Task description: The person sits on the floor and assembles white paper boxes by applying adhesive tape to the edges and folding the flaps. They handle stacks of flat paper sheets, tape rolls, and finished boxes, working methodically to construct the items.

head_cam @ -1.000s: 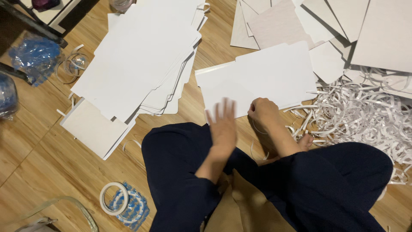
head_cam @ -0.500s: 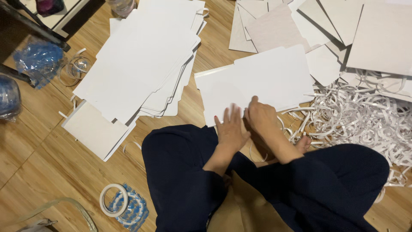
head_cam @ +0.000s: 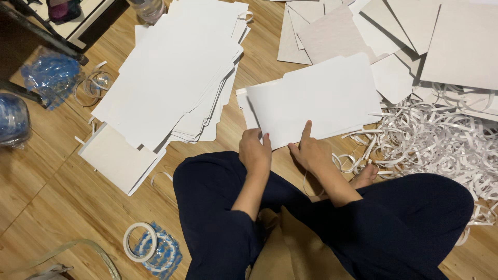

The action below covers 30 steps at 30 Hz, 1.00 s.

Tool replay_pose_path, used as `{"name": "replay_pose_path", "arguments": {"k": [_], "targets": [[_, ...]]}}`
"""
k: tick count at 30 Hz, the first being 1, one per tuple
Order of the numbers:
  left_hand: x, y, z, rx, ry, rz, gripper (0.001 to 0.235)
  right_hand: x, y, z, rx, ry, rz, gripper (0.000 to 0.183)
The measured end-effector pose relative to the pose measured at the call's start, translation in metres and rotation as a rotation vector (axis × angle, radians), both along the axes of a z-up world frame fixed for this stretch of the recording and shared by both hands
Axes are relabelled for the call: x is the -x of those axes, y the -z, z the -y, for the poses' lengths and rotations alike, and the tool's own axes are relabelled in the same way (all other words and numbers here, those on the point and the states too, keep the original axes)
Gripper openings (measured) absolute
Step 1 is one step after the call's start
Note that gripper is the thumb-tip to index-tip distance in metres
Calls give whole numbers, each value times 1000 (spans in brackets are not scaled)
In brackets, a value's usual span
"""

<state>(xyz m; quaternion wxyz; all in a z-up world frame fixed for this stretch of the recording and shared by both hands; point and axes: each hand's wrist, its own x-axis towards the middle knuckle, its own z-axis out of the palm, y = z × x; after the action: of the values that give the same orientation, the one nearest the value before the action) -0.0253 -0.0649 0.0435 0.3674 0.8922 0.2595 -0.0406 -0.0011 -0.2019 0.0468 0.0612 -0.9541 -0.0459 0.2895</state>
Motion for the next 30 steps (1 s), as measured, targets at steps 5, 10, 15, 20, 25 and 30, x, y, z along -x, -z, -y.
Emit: {"name": "replay_pose_path", "arguments": {"k": [5,10,15,20,25,30], "targets": [[-33,32,-40,185,-197,108,27,-3,1,23,-217,260,146,47],[-54,85,-160,168,-293,446,34,-13,39,45,-577,448,296,19],[-37,152,-306,0,-689,356,24,-1,44,8,-835,295,-33,17],[-6,70,-285,-65,-818,214,51,2,62,-34,-798,150,8,15],[-14,38,-209,-386,-536,196,60,2,65,-60,-685,108,31,8],[-13,86,-118,90,257,-176,13,-1,68,-65,-615,100,42,11]]}}
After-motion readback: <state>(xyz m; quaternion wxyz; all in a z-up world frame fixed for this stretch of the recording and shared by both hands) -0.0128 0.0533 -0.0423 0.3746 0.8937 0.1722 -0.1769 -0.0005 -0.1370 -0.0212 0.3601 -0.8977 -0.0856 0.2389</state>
